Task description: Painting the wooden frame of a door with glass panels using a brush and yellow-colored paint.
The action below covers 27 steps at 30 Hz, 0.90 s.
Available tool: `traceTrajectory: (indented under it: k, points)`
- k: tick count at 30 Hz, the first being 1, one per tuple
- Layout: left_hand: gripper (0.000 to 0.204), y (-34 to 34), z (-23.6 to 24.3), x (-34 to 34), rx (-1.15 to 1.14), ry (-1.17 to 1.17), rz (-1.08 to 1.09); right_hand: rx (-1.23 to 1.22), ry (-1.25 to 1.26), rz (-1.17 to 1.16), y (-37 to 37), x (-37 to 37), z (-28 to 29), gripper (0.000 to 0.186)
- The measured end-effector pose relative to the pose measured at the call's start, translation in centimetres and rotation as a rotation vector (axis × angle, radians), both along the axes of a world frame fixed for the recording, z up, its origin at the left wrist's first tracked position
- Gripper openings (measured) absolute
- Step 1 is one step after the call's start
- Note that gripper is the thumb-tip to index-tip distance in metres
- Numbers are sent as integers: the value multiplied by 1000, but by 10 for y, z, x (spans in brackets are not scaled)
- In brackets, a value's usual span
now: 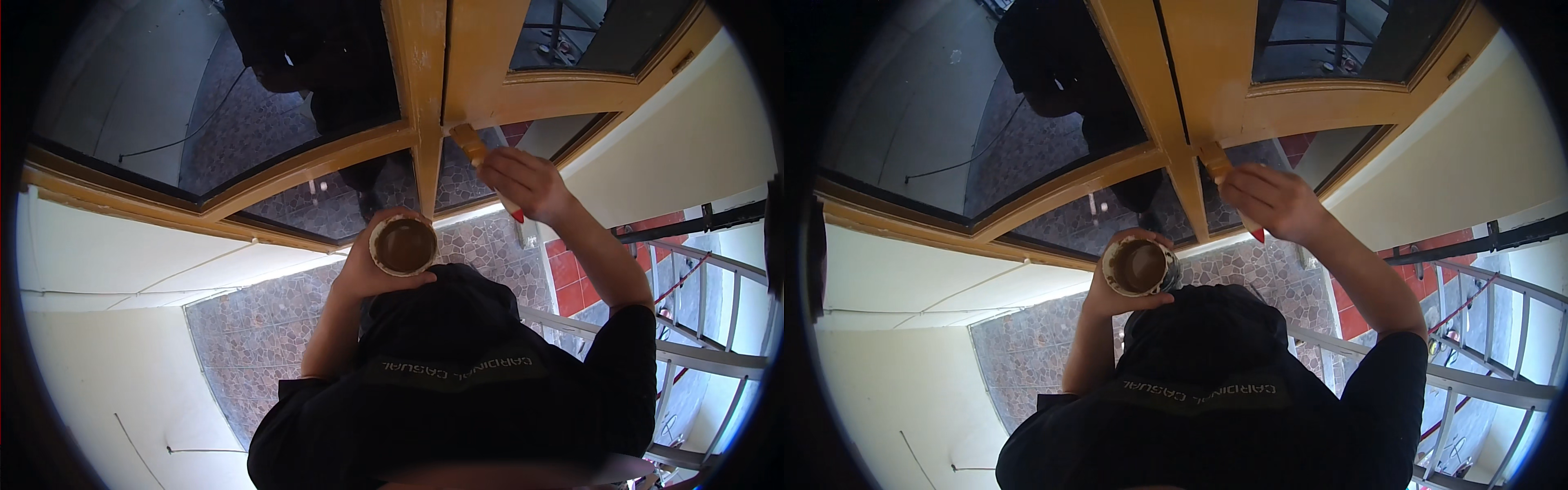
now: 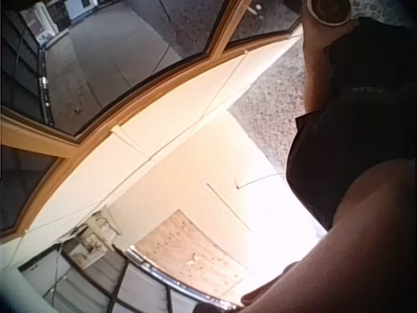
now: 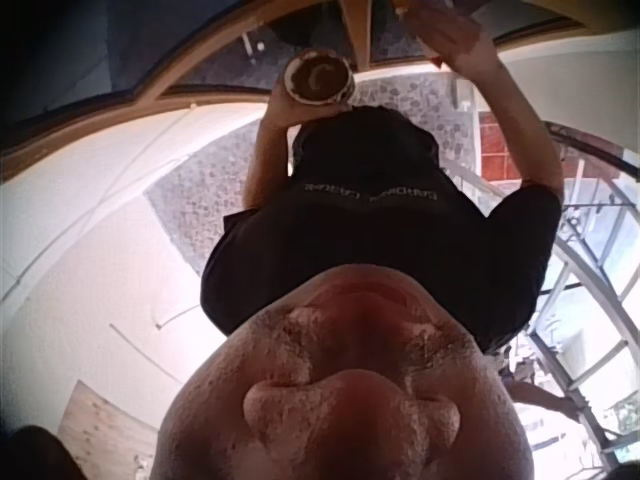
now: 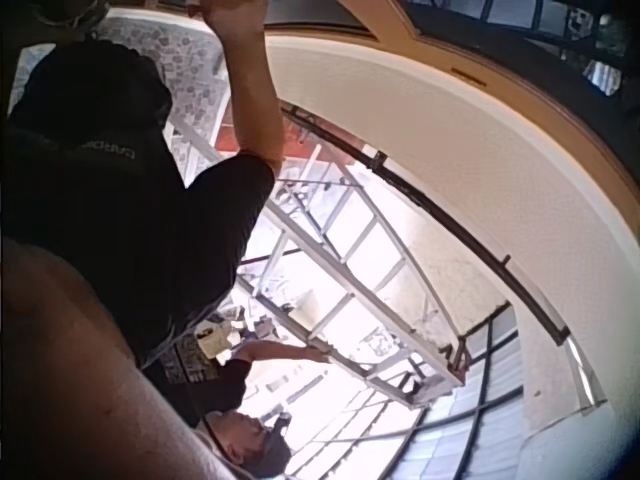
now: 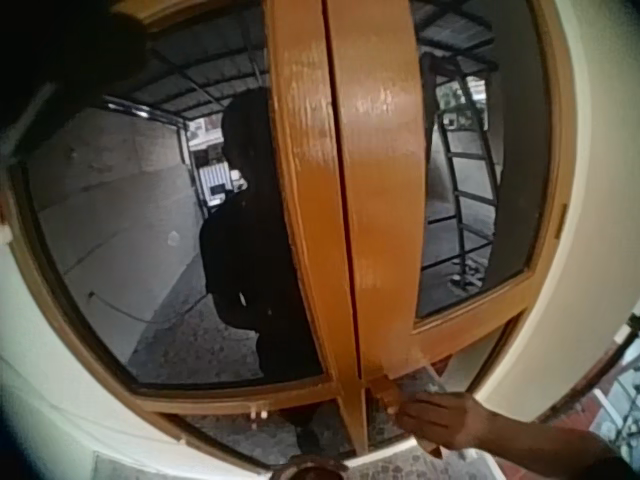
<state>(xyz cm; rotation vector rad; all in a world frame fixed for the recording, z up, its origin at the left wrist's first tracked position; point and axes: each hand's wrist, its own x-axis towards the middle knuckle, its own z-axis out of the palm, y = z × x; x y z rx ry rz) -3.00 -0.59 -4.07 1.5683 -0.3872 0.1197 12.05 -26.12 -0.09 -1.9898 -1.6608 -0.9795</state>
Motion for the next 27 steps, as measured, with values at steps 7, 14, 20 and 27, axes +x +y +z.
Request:
traceTrajectory:
  k: [7,14,20,27]
  points:
    - [81,-12,12,10,-5,-46,-55,26,-22,-16,1,19,59,28]
    - [81,-21,4,5,12,-10,-76,29,-203,-40,-5,18,24,32]
    - [80,-25,7,-7,12,-14,-39,-28,27,71,0,6,7,31]
    - [79,-37,16,-13,6,-35,9,32,-35,73,7,25,98,22]
